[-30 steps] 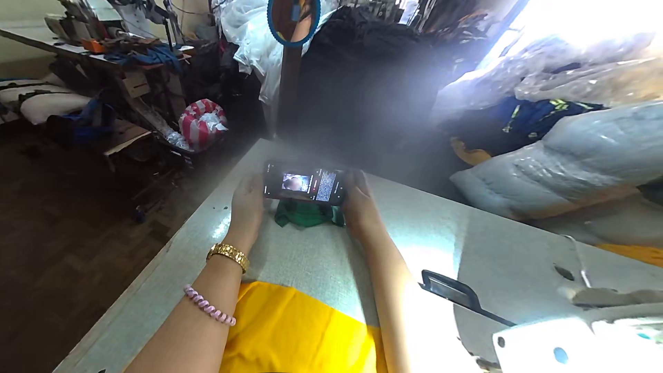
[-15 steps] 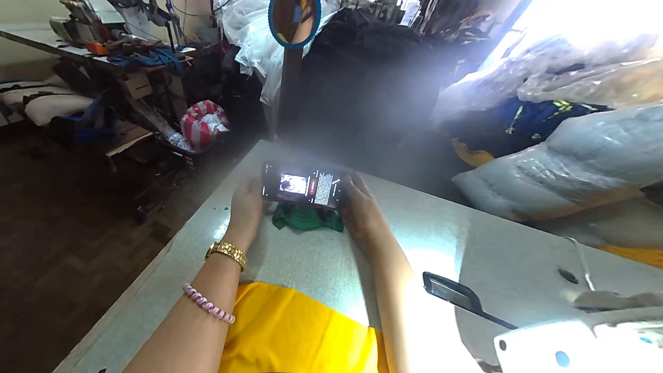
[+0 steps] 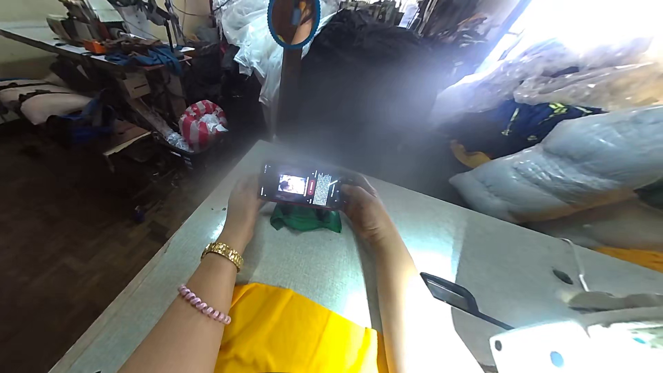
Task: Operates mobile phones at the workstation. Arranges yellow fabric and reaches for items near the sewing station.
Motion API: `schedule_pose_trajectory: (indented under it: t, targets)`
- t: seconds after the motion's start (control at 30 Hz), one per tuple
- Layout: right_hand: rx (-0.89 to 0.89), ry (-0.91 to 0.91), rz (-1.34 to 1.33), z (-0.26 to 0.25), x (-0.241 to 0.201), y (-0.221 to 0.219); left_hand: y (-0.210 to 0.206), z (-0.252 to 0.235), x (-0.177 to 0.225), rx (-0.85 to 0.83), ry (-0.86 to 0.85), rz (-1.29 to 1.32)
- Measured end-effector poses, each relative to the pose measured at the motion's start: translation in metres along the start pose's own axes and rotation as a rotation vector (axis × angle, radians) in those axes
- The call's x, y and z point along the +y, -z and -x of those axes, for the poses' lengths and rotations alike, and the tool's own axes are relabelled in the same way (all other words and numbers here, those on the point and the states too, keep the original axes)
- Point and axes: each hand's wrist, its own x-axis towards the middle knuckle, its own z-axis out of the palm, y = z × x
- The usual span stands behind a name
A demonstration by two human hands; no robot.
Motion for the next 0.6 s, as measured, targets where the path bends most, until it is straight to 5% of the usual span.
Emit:
schedule_pose_trajectory:
  t: [0.6]
  targets:
    - [0.032,-0.024,-0.030,-0.001,0.001,-0.006,0.000,-0.003,-0.001,0.001,0.013,0.027]
